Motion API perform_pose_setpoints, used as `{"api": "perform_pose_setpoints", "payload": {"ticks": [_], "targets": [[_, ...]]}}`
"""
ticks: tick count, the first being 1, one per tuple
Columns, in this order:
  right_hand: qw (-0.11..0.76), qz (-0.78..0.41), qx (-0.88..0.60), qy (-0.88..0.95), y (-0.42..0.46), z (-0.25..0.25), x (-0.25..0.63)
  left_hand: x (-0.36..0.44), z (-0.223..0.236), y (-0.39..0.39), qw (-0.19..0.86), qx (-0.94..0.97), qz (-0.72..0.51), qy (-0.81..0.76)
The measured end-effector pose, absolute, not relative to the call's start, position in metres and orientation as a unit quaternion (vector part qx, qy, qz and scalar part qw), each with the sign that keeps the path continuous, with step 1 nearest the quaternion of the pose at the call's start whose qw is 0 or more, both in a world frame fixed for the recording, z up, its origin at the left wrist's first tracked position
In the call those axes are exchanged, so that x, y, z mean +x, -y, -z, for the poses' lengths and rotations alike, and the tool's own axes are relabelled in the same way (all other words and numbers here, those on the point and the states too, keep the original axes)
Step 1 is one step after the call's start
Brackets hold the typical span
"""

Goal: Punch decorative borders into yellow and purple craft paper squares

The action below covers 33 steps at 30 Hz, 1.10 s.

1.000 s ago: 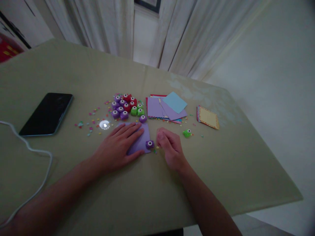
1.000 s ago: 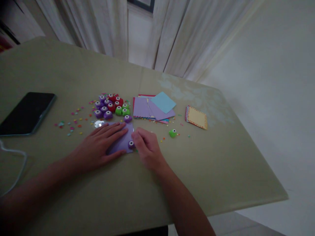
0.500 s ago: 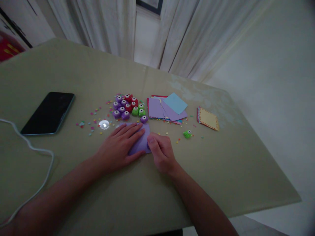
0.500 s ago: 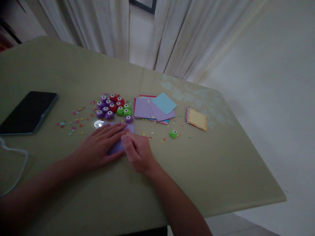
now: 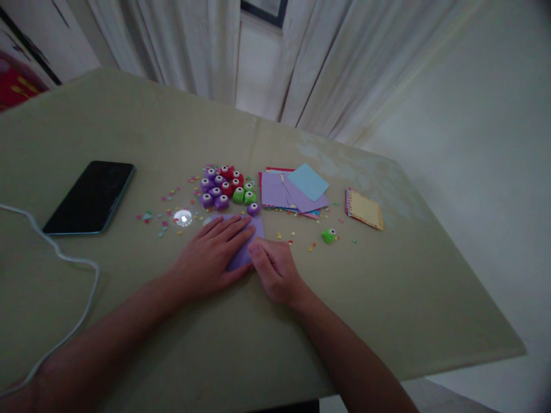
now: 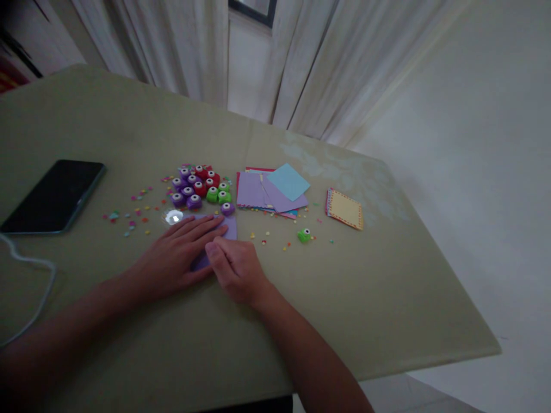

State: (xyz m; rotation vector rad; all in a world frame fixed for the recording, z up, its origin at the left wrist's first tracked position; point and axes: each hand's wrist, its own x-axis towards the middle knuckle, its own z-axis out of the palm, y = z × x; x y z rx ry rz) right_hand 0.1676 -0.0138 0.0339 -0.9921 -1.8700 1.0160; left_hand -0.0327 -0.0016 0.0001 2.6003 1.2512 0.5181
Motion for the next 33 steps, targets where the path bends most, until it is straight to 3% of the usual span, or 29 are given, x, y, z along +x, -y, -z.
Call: {"api": "perform_pose_setpoints", "payload": {"ticks": [14, 26, 33], "targets": [[0.324, -0.394, -0.411, 0.755, 0.011, -0.038, 0.165, -0.032, -0.004, 0.002, 0.130, 0.875, -0.182, -0.429], [0.480, -0.412, -0.415, 0.654, 0.012, -0.034, 0.186, -0.033, -0.002, -0.001, 0.099, 0.884, -0.166, -0.425], [0.284, -0.323, -0.447, 0.784, 0.001, -0.048, 0.215, -0.034, -0.002, 0.000, 0.105, 0.882, -0.158, -0.431]]}}
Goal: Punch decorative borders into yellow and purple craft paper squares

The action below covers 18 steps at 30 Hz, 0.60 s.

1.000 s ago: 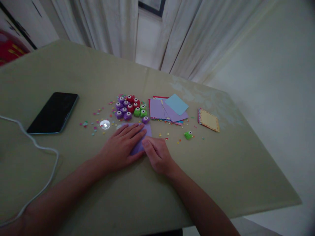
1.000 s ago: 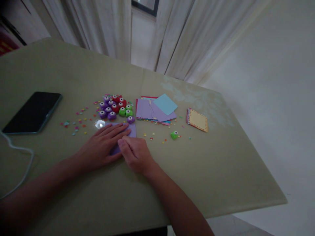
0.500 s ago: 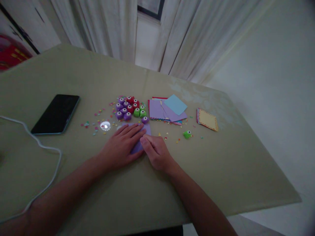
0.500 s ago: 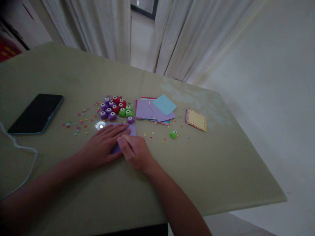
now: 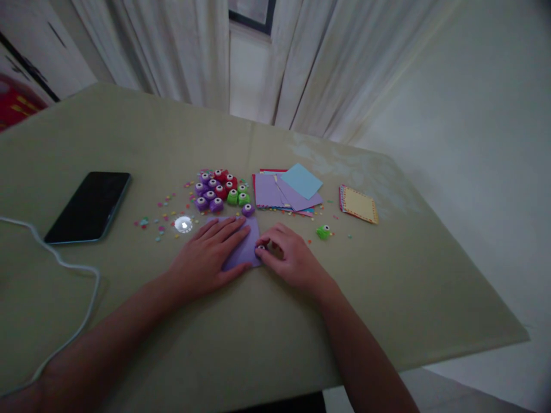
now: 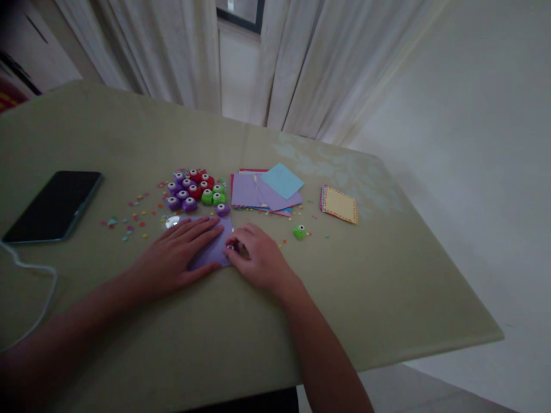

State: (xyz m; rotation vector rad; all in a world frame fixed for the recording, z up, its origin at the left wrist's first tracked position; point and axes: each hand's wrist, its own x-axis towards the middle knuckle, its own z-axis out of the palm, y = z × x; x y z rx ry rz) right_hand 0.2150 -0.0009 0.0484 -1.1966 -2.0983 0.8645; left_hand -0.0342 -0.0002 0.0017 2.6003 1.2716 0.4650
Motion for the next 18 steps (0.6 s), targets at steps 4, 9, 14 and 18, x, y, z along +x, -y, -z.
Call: {"api": "perform_pose_setpoints", "payload": {"ticks": [4, 9, 14, 18], "targets": [[0.260, -0.317, -0.464, 0.785, -0.006, -0.046, 0.230, -0.034, -0.002, 0.000, 0.104, 0.882, -0.152, -0.433], [0.252, -0.275, -0.527, 0.764, -0.014, -0.044, 0.252, -0.034, -0.002, 0.000, 0.100, 0.885, -0.143, -0.432], [0.258, -0.165, -0.600, 0.739, -0.021, -0.040, 0.271, -0.034, -0.003, 0.000, 0.106, 0.881, -0.144, -0.438], [0.301, -0.071, -0.631, 0.711, -0.020, -0.038, 0.267, -0.033, -0.005, 0.000, 0.120, 0.884, -0.150, -0.426]]}}
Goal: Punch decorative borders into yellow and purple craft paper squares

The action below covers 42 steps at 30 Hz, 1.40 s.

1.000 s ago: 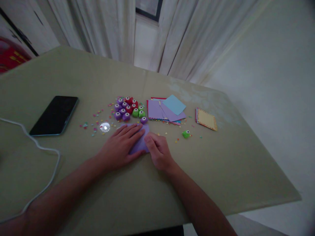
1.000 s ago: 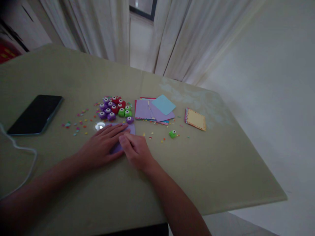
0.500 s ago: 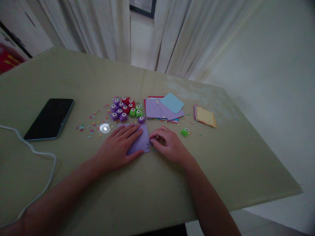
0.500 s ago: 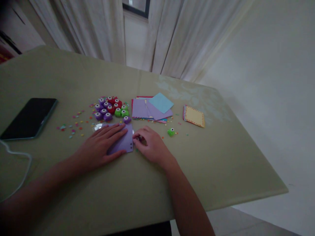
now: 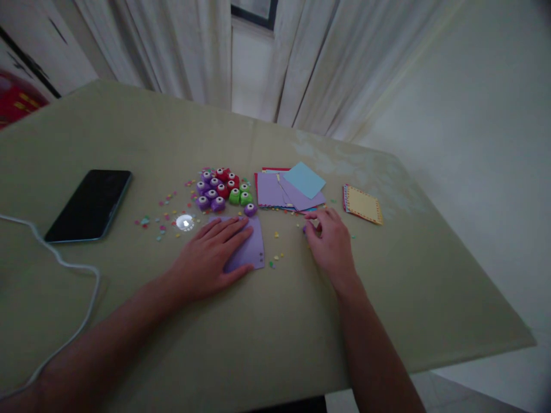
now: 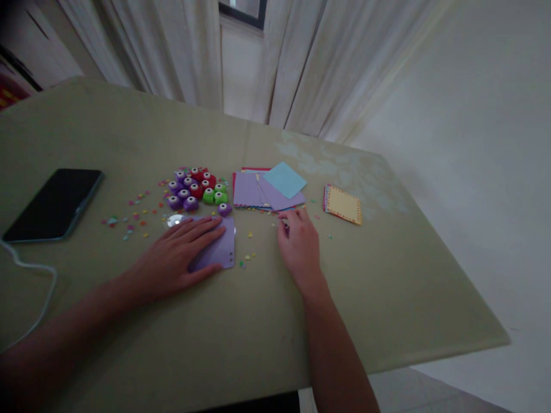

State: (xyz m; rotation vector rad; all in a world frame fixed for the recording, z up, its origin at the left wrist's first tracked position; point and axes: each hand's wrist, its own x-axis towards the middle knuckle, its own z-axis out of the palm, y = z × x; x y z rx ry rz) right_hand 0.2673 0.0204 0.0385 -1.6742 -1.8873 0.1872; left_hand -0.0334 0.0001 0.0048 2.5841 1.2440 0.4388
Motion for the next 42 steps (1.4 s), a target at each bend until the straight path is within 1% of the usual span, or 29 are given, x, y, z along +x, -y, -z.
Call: {"api": "perform_pose_setpoints", "payload": {"ticks": [4, 8, 10, 13, 16, 19, 21, 25, 28, 33, 39, 42], "targets": [[0.356, -0.098, -0.551, 0.748, -0.013, -0.034, 0.240, -0.032, -0.005, -0.001, 0.127, 0.887, -0.165, -0.413], [0.336, -0.119, -0.463, 0.812, -0.013, -0.026, 0.212, -0.032, -0.005, -0.001, 0.120, 0.888, -0.177, -0.408], [0.311, -0.120, -0.437, 0.835, -0.021, -0.023, 0.201, -0.032, -0.006, -0.001, 0.119, 0.889, -0.179, -0.405], [0.243, -0.109, -0.417, 0.869, -0.042, -0.024, 0.186, -0.032, -0.008, -0.001, 0.117, 0.892, -0.177, -0.399], [0.173, -0.086, -0.414, 0.890, -0.059, -0.028, 0.176, -0.032, -0.010, -0.001, 0.114, 0.894, -0.172, -0.398], [0.139, -0.077, -0.441, 0.883, -0.061, -0.031, 0.180, -0.033, -0.010, -0.001, 0.116, 0.892, -0.169, -0.403], [0.153, -0.089, -0.480, 0.859, -0.052, -0.033, 0.191, -0.033, -0.009, 0.000, 0.115, 0.887, -0.168, -0.414], [0.221, -0.147, -0.537, 0.800, -0.024, -0.033, 0.222, -0.032, -0.006, 0.000, 0.100, 0.866, -0.168, -0.460], [0.265, -0.204, -0.534, 0.777, -0.011, -0.030, 0.234, -0.031, -0.005, 0.000, 0.089, 0.860, -0.168, -0.474], [0.278, -0.261, -0.526, 0.760, -0.011, -0.024, 0.233, -0.032, -0.006, -0.001, 0.086, 0.859, -0.177, -0.473], [0.332, -0.348, -0.517, 0.708, -0.011, -0.018, 0.221, -0.034, -0.004, -0.001, 0.073, 0.865, -0.175, -0.465], [0.343, -0.357, -0.502, 0.709, -0.010, -0.017, 0.215, -0.034, -0.004, -0.001, 0.068, 0.865, -0.174, -0.466]]}}
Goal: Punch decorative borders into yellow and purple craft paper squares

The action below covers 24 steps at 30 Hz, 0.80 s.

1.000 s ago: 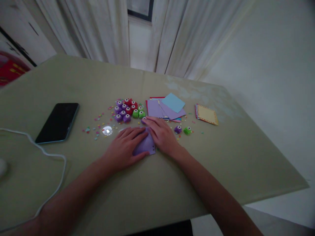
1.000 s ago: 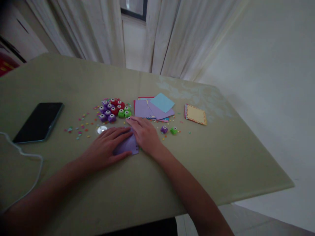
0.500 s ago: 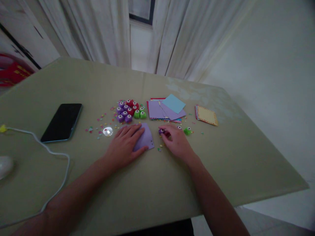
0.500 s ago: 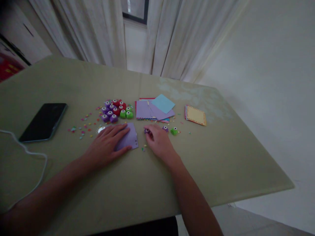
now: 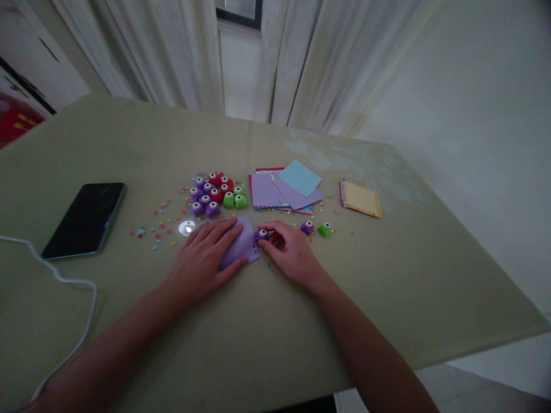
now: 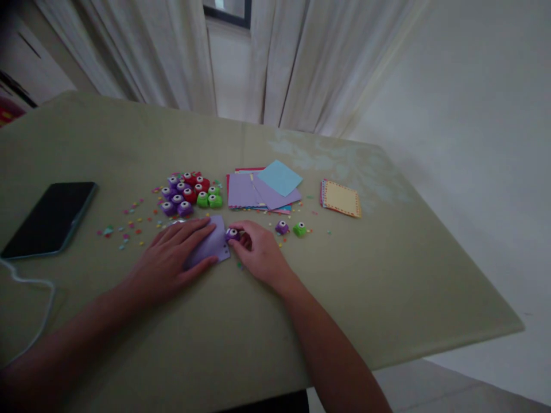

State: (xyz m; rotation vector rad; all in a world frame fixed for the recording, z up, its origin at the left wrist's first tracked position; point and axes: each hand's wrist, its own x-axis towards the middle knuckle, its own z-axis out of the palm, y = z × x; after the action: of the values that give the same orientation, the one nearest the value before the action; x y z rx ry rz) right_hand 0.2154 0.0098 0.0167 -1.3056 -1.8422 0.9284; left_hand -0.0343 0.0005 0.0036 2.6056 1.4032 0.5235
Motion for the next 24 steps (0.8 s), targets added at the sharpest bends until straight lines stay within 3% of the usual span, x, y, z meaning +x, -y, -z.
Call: {"api": "perform_pose_setpoints", "payload": {"ticks": [24], "targets": [[0.333, -0.403, -0.485, 0.701, -0.0095, -0.0192, 0.2162, -0.0343, -0.0025, -0.0002, 0.064, 0.862, -0.168, -0.474]]}}
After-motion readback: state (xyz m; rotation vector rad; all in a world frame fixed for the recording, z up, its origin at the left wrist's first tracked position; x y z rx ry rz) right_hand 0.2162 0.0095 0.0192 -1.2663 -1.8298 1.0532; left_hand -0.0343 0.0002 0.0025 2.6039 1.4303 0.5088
